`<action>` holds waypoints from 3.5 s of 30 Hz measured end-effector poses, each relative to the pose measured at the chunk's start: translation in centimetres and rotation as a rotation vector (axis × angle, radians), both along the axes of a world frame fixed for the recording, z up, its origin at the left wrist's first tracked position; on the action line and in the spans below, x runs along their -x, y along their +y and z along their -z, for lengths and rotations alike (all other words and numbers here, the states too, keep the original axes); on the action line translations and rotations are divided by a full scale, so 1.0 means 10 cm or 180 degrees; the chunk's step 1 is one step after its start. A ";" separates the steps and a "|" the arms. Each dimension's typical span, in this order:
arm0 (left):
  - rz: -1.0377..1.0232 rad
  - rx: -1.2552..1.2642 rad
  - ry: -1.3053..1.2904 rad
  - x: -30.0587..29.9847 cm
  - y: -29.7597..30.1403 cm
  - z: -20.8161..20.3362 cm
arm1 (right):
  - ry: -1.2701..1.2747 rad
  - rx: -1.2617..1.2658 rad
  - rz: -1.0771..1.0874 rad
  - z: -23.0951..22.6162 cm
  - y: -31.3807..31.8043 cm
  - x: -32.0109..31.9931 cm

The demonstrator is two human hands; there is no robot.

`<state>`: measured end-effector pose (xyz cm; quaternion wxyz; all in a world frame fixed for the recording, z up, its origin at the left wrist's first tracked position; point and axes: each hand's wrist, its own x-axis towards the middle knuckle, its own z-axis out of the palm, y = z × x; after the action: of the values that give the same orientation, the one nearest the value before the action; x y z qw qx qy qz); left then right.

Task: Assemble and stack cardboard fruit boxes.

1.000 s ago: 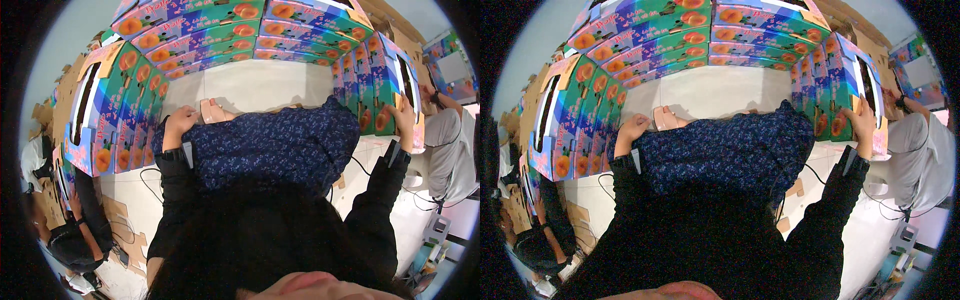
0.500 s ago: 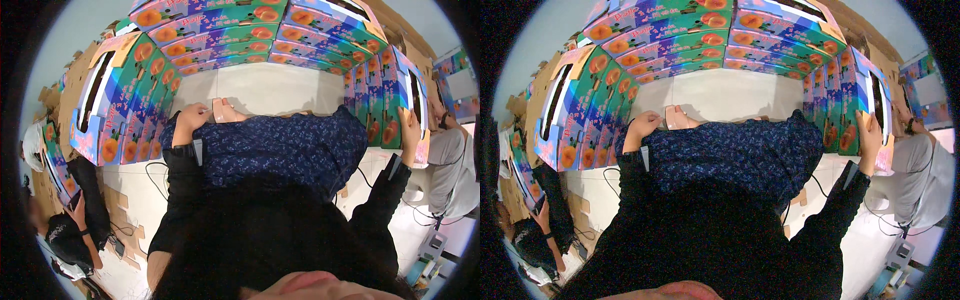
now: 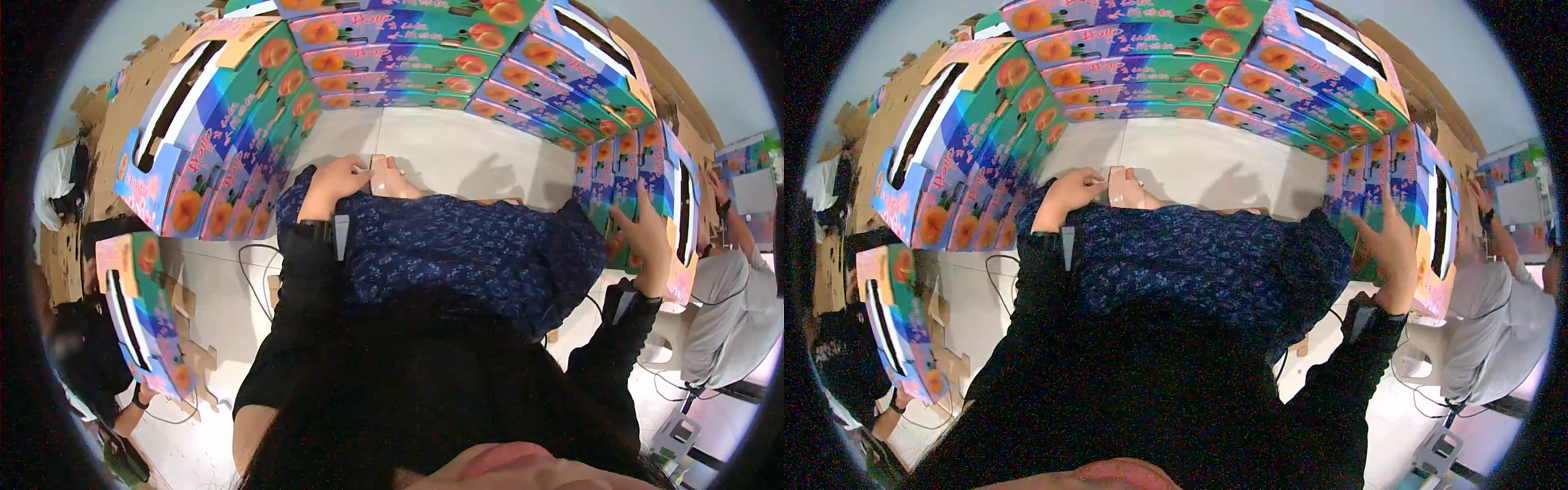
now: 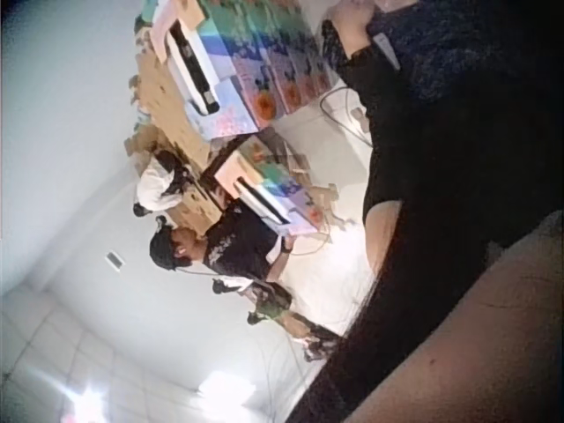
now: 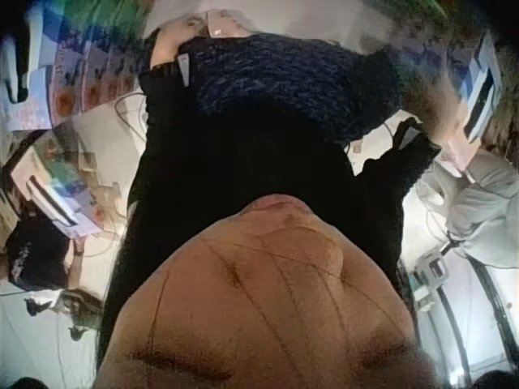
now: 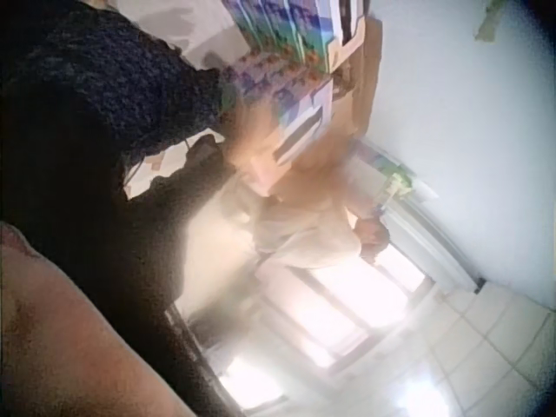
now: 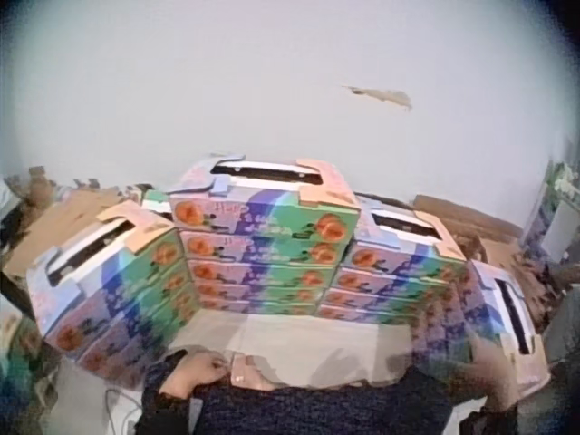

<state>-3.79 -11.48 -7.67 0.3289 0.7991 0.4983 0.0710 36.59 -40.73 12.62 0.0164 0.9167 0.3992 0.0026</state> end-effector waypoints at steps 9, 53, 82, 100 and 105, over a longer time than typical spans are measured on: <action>0.0242 0.0112 -0.0632 0.04 0.08 0.11 | 0.1477 0.0037 -0.1580 0.56 0.89 0.31; -0.3500 -0.3357 0.2297 3.33 -1.75 0.44 | 0.1865 0.0915 -0.1027 2.02 0.80 -0.10; -0.0576 -0.4693 0.1473 1.62 -1.62 -2.42 | 0.1739 -0.0188 -0.2065 1.16 0.98 0.62; 0.2166 -0.2907 0.1480 0.73 -1.74 -2.10 | 0.5536 -0.1186 -0.3100 0.47 1.91 1.25; 0.2690 -0.3508 0.1397 0.44 -1.65 -1.93 | 0.4865 -0.1180 -0.3126 0.50 1.68 1.47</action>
<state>-8.22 -27.94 11.64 -0.2295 0.9687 0.0935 0.0167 21.93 -23.96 7.62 -0.4010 0.3854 0.6384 -0.5320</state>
